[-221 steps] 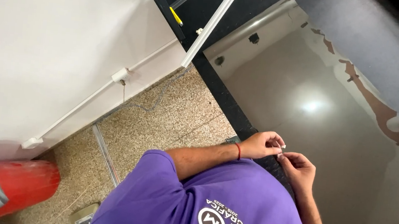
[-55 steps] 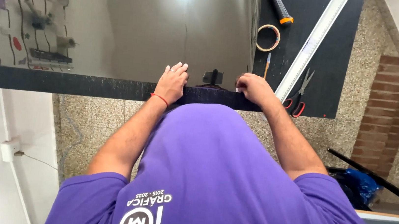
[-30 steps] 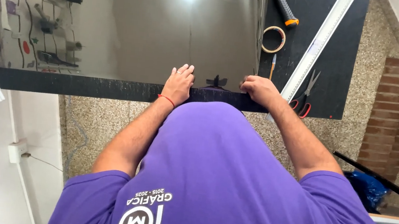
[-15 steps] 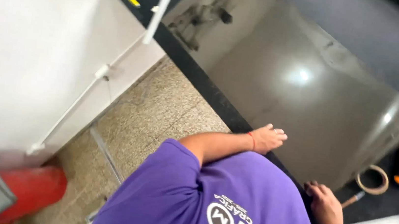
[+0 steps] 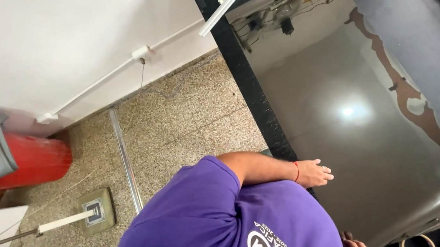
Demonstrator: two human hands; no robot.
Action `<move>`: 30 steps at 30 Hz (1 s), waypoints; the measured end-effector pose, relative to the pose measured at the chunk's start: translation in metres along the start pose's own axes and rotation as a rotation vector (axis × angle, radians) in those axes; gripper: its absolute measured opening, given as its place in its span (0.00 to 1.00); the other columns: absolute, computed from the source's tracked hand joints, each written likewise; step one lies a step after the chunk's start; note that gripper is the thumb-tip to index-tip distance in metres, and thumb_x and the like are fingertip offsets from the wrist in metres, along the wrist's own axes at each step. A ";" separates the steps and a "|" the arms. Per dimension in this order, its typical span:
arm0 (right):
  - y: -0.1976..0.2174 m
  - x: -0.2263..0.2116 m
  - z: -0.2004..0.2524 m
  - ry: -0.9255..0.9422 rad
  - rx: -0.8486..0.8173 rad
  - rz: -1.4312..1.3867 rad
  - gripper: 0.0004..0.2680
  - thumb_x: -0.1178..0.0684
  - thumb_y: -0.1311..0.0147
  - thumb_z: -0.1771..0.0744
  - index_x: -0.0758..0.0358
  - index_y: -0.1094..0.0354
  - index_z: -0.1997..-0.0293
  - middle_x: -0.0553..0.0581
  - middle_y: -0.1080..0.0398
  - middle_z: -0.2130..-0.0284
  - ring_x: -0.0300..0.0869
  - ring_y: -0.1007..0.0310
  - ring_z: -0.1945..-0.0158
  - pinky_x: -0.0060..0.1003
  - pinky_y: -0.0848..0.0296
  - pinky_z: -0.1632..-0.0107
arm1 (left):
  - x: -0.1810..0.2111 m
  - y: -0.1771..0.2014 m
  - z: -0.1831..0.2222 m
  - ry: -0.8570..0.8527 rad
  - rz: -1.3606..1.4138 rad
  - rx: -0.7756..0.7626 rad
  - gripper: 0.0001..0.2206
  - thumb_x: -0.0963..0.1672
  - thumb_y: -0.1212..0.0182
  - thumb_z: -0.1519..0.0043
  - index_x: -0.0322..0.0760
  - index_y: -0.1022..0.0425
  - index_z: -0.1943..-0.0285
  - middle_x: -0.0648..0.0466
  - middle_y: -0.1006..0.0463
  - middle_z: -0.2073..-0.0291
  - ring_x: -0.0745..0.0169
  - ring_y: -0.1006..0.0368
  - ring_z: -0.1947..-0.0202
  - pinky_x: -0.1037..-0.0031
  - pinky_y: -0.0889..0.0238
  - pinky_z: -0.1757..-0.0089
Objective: Measuring, marking, and taping a vinyl sheet on a production table.
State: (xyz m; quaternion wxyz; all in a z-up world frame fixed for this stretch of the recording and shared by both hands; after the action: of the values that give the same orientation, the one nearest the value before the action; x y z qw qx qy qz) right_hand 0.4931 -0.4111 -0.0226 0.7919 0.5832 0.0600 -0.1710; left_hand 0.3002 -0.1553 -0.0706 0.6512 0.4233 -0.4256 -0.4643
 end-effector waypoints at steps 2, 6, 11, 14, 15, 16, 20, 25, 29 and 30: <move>0.024 -0.025 0.001 -0.011 0.011 0.011 0.13 0.40 0.37 0.34 0.31 0.18 0.44 0.33 0.19 0.41 0.28 0.17 0.38 0.35 0.15 0.48 | 0.001 -0.001 -0.001 0.001 0.000 0.000 0.15 0.44 0.43 0.31 0.50 0.19 0.37 0.66 0.34 0.28 0.64 0.40 0.23 0.40 0.27 0.38; 0.027 -0.038 -0.005 -0.009 0.019 0.083 0.15 0.37 0.38 0.34 0.34 0.20 0.42 0.33 0.22 0.34 0.29 0.17 0.37 0.37 0.13 0.50 | 0.001 -0.004 -0.003 0.002 0.004 0.006 0.15 0.43 0.44 0.30 0.50 0.19 0.35 0.64 0.33 0.26 0.62 0.40 0.22 0.38 0.28 0.37; -0.010 -0.014 -0.006 -0.048 -0.049 0.212 0.21 0.34 0.43 0.34 0.31 0.30 0.31 0.40 0.24 0.39 0.37 0.19 0.35 0.42 0.12 0.45 | 0.004 -0.006 -0.003 -0.007 -0.009 0.008 0.15 0.43 0.44 0.30 0.50 0.19 0.36 0.63 0.34 0.27 0.61 0.40 0.22 0.37 0.29 0.37; -0.018 -0.013 -0.006 -0.065 -0.070 0.244 0.25 0.34 0.46 0.33 0.30 0.35 0.23 0.44 0.25 0.42 0.41 0.20 0.35 0.45 0.12 0.44 | 0.003 -0.005 -0.003 -0.010 -0.002 -0.013 0.16 0.43 0.46 0.29 0.49 0.20 0.33 0.62 0.36 0.23 0.58 0.42 0.20 0.35 0.31 0.35; -0.021 -0.012 -0.006 -0.074 -0.090 0.249 0.25 0.33 0.47 0.33 0.31 0.36 0.23 0.48 0.26 0.44 0.44 0.21 0.35 0.49 0.12 0.45 | 0.003 -0.006 -0.002 -0.013 0.006 -0.029 0.17 0.43 0.48 0.28 0.48 0.21 0.31 0.61 0.38 0.20 0.56 0.44 0.19 0.34 0.33 0.33; -0.030 -0.006 -0.005 -0.076 -0.090 0.250 0.25 0.33 0.47 0.33 0.31 0.36 0.23 0.48 0.26 0.44 0.44 0.21 0.35 0.49 0.12 0.45 | 0.004 -0.005 -0.001 -0.014 0.007 -0.028 0.17 0.43 0.48 0.28 0.48 0.21 0.31 0.61 0.38 0.20 0.56 0.44 0.19 0.34 0.33 0.33; -0.045 0.007 -0.005 -0.008 -0.027 0.250 0.23 0.35 0.46 0.33 0.39 0.34 0.27 0.48 0.26 0.39 0.47 0.21 0.36 0.48 0.14 0.43 | 0.004 -0.004 -0.002 -0.007 0.012 0.024 0.15 0.43 0.46 0.29 0.50 0.19 0.37 0.62 0.34 0.24 0.60 0.40 0.21 0.36 0.31 0.36; -0.064 0.024 0.001 0.136 0.062 0.288 0.24 0.38 0.47 0.33 0.41 0.34 0.26 0.50 0.27 0.43 0.50 0.20 0.42 0.46 0.16 0.42 | 0.004 -0.006 -0.001 -0.018 0.016 0.013 0.17 0.42 0.46 0.30 0.48 0.20 0.34 0.61 0.36 0.22 0.59 0.43 0.19 0.35 0.33 0.34; -0.074 0.035 0.005 0.106 0.032 0.323 0.19 0.38 0.47 0.34 0.42 0.33 0.34 0.47 0.28 0.40 0.47 0.22 0.41 0.43 0.16 0.41 | 0.002 -0.013 -0.004 -0.010 0.033 0.005 0.18 0.43 0.46 0.29 0.50 0.21 0.31 0.63 0.37 0.20 0.59 0.44 0.18 0.35 0.33 0.33; -0.075 0.037 0.007 0.141 0.063 0.354 0.18 0.39 0.48 0.34 0.43 0.32 0.36 0.48 0.28 0.42 0.47 0.22 0.44 0.41 0.17 0.40 | 0.002 -0.013 -0.005 -0.013 0.036 0.002 0.18 0.43 0.47 0.28 0.50 0.21 0.31 0.63 0.38 0.19 0.60 0.44 0.18 0.35 0.33 0.33</move>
State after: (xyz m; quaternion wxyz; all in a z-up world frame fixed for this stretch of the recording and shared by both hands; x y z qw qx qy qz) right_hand 0.5012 -0.4447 -0.0990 0.7849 0.6195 0.0063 0.0106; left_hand 0.3020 -0.1595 -0.0837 0.6561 0.4132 -0.4379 -0.4550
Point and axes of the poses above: each hand's wrist, its own z-axis away from the middle knuckle, its own y-axis out of the back of the hand, x = y × z, the point moved 7 cm from there along -z, towards the middle knuckle
